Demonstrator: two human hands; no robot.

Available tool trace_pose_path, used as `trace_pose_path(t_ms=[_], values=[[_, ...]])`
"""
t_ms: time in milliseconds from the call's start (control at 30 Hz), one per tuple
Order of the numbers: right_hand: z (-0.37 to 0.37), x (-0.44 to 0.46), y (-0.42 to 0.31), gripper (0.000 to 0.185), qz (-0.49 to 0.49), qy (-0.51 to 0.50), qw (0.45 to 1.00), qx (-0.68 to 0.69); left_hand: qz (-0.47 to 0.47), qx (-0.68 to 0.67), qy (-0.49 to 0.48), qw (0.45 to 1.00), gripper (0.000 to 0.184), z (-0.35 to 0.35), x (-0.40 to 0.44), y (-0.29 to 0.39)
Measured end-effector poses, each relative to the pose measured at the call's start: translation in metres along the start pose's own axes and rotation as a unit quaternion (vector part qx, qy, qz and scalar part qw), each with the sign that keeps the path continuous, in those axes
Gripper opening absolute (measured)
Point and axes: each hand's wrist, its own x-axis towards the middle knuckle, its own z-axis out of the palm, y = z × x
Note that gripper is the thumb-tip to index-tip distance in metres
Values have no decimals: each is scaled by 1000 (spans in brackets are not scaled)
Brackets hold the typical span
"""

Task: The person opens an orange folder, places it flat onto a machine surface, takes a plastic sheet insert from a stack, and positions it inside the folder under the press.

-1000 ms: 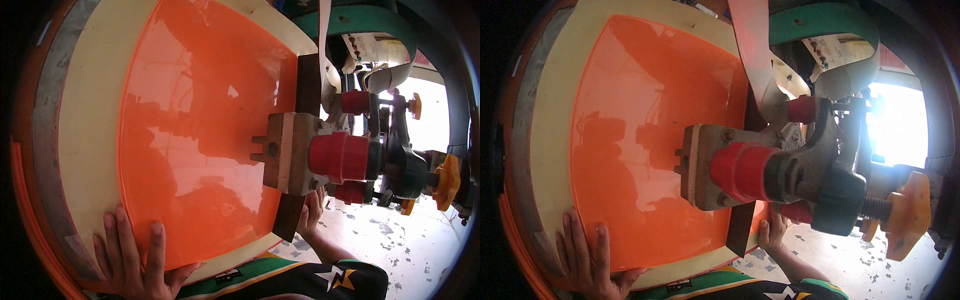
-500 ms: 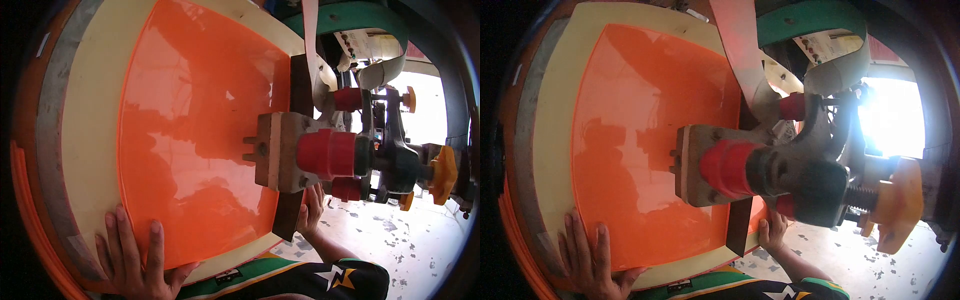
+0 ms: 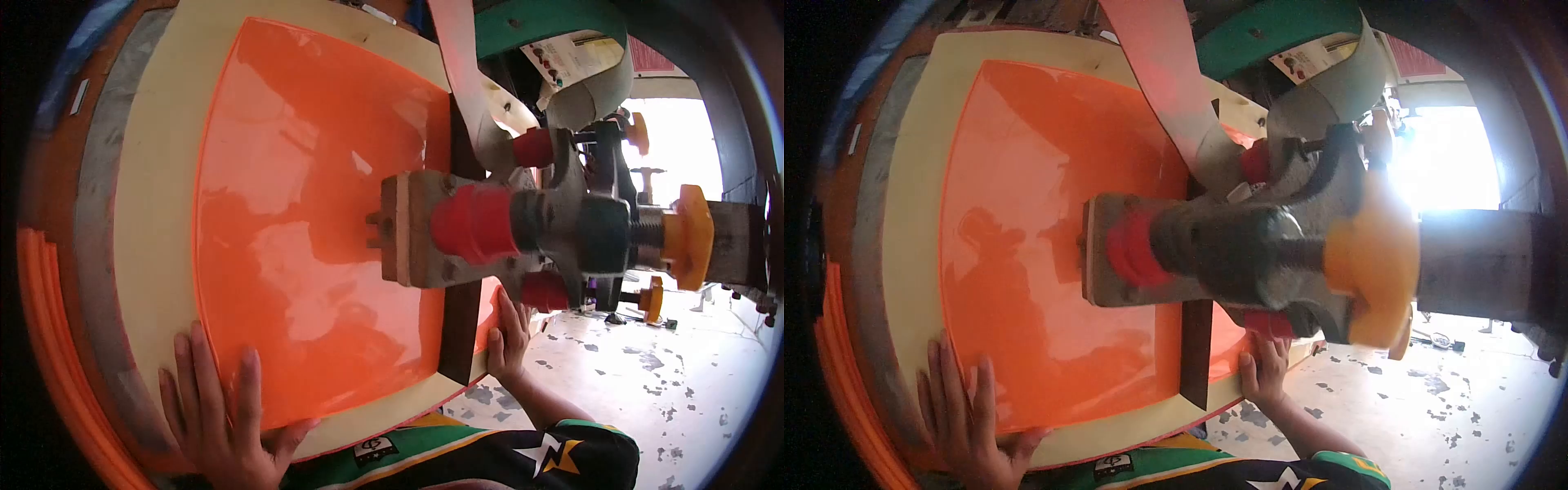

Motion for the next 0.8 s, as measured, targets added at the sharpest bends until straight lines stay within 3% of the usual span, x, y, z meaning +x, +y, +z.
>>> trace_pose_path(t_ms=[67, 100, 167, 500, 567, 667, 700, 800], values=[[3, 5, 2, 70, -19, 14, 1000, -11, 30, 18, 56, 998, 70, -2, 8, 1], [5, 6, 3, 69, -36, 26, 999, -24, 32, 24, 54, 998, 70, 0, 6, 0], [3, 8, -1, 68, -18, 6, 1000, 0, -11, 63, -46, 997, 109, 9, -1, -6], [10, 21, -11, 58, -42, 55, 997, 34, 62, 30, 110, 992, 97, 22, 8, -16], [12, 20, -11, 59, -27, 65, 996, 57, 86, 39, 113, 989, 88, 20, 7, -10], [10, 21, -18, 57, -27, 62, 998, 6, 63, 150, 121, 979, 61, 18, 5, 6], [11, 22, -20, 57, -17, 68, 997, 20, 73, 164, 117, 977, 61, 16, 7, 14], [6, 31, -28, 55, -32, 92, 993, 65, 107, 26, 67, 992, 53, 12, 29, 61]])
